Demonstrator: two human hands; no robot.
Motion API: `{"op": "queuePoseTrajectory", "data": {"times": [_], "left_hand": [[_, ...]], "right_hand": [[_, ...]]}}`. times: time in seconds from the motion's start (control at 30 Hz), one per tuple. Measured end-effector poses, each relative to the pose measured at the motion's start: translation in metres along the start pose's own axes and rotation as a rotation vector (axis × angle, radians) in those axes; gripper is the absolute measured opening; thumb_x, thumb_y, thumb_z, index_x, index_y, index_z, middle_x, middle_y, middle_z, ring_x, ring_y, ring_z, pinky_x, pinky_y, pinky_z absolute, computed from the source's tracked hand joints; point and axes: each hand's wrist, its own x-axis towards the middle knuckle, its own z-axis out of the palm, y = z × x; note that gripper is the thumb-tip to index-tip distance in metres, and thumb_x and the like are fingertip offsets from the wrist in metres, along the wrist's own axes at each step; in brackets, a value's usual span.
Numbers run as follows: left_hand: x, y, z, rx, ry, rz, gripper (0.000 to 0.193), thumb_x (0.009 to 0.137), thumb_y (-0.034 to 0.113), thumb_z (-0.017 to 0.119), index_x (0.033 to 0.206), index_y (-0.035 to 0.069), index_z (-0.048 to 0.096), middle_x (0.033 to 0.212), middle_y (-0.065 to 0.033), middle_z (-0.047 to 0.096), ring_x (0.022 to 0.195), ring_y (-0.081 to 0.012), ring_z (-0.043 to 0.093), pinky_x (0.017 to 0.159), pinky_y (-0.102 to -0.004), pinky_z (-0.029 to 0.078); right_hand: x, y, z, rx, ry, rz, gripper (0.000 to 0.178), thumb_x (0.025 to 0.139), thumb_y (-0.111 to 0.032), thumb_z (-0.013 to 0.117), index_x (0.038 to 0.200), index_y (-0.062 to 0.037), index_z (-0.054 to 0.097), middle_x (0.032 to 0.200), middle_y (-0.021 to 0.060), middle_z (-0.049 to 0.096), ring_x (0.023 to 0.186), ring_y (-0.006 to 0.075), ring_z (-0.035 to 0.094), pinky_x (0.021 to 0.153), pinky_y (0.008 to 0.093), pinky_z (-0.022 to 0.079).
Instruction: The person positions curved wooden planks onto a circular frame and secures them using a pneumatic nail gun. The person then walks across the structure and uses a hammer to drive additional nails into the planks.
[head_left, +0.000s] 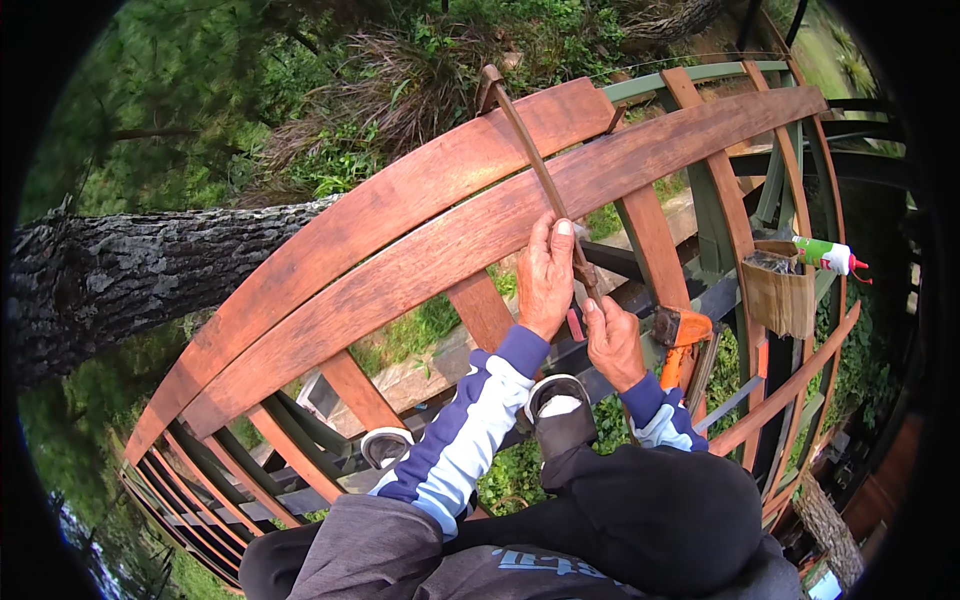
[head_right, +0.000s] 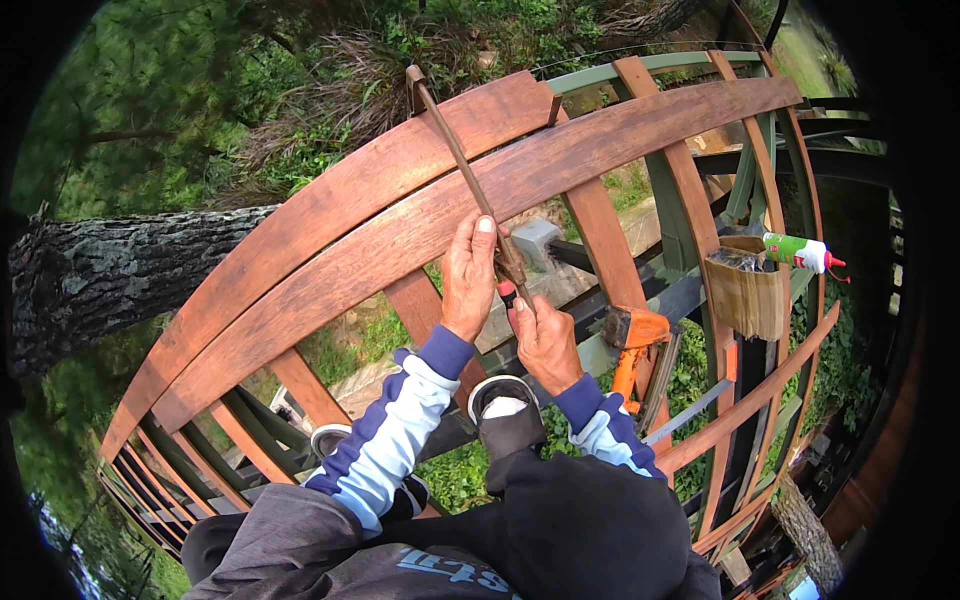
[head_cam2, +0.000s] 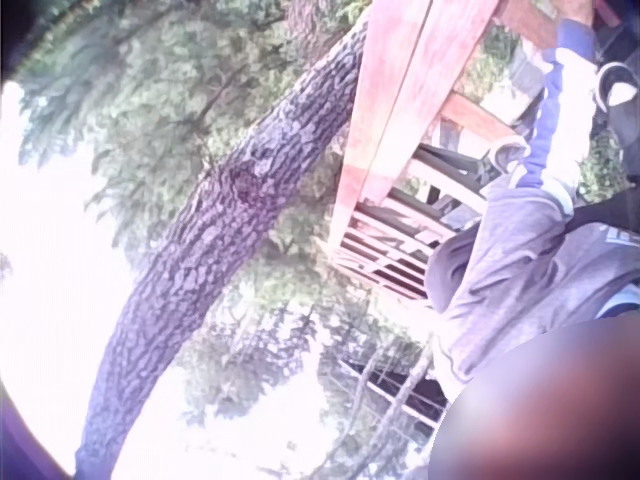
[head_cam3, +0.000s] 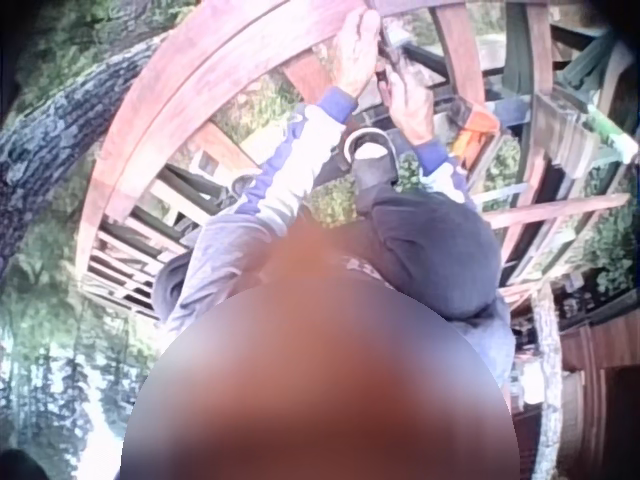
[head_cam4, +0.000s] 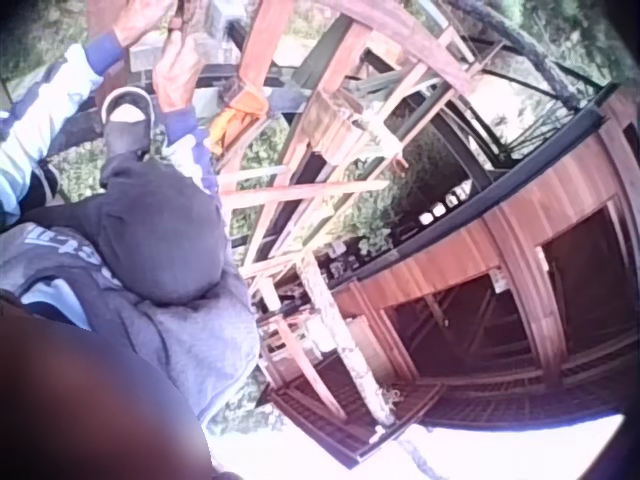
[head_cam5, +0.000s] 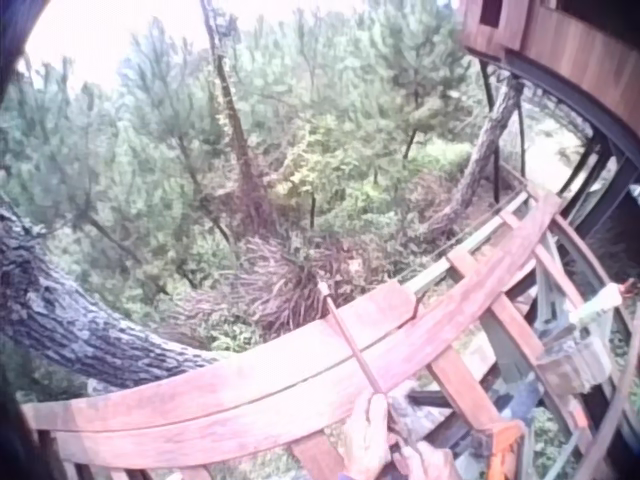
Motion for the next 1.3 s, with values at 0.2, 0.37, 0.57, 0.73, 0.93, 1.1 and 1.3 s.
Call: {"op": "queuePoseTrajectory", "data": {"times": [0.2,0.37,0.57,0.73,0.93,1.1,1.3], "left_hand": [[-0.005,0.013,0.006,-0.018,-0.148,-0.135,0.042,0.098,0.041,0.048,0.105,0.001,0.059,0.078,-0.0049,0.067,0.053,-0.0044,0.047,0.044,-0.0212,0.042],[-0.010,0.012,0.005,-0.017,-0.165,-0.141,0.044,0.098,0.042,0.048,0.101,0.000,0.059,0.081,-0.0075,0.069,0.055,-0.0048,0.050,0.046,-0.0210,0.043],[-0.014,0.002,0.005,-0.111,-0.181,-0.189,0.040,0.098,0.037,0.050,0.095,-0.002,0.060,0.075,-0.0084,0.067,0.059,-0.0093,0.056,0.052,-0.0277,0.045],[-0.014,-0.012,-0.004,-0.152,-0.085,-0.142,0.029,0.097,0.030,0.053,0.100,0.002,0.062,0.071,-0.0045,0.062,0.058,-0.0096,0.053,0.053,-0.0260,0.045],[-0.063,-0.020,-0.020,0.253,-0.251,-0.102,0.061,0.078,0.002,0.059,0.136,0.012,0.044,0.080,-0.0064,0.058,0.064,-0.0119,0.057,0.058,-0.0278,0.048],[-0.055,-0.039,-0.015,0.437,-0.162,0.288,0.056,0.078,0.008,0.068,0.131,0.010,0.050,0.086,-0.0112,0.061,0.070,-0.0256,0.062,0.060,-0.0360,0.051],[-0.032,-0.045,-0.018,0.649,-0.189,0.569,0.047,0.076,0.007,0.068,0.121,0.000,0.054,0.085,-0.0131,0.061,0.075,-0.0311,0.063,0.059,-0.0404,0.052]], "right_hand": [[-0.003,-0.001,-0.001,0.010,-0.002,0.008,0.030,0.096,-0.016,0.053,0.074,0.0033,0.051,0.056,0.0183,0.051,0.047,0.0262,0.052,0.047,0.0372,0.039],[-0.003,-0.002,-0.005,-0.030,-0.021,-0.023,0.026,0.095,-0.016,0.052,0.078,0.0032,0.051,0.058,0.0212,0.052,0.052,0.0376,0.053,0.048,0.0404,0.040],[-0.001,-0.001,-0.004,-0.021,-0.041,-0.010,0.022,0.095,-0.016,0.053,0.085,0.0035,0.055,0.060,0.0232,0.054,0.059,0.0426,0.059,0.049,0.0434,0.042],[-0.003,-0.002,-0.004,0.008,-0.052,0.040,0.021,0.095,-0.015,0.054,0.086,0.0028,0.057,0.058,0.0218,0.052,0.054,0.0389,0.058,0.047,0.0413,0.041],[-0.004,0.001,-0.006,0.032,-0.055,0.027,0.018,0.091,-0.013,0.054,0.083,0.0029,0.054,0.059,0.0215,0.052,0.054,0.0387,0.058,0.048,0.0407,0.042],[-0.004,0.006,-0.007,0.125,-0.087,0.033,0.012,0.086,-0.008,0.051,0.082,0.0026,0.053,0.061,0.0221,0.055,0.057,0.0391,0.060,0.051,0.0404,0.044],[-0.001,0.004,-0.008,0.072,-0.088,0.012,0.012,0.085,-0.005,0.045,0.081,0.0011,0.055,0.056,0.0084,0.055,0.050,0.0130,0.055,0.047,0.0301,0.042]]}}
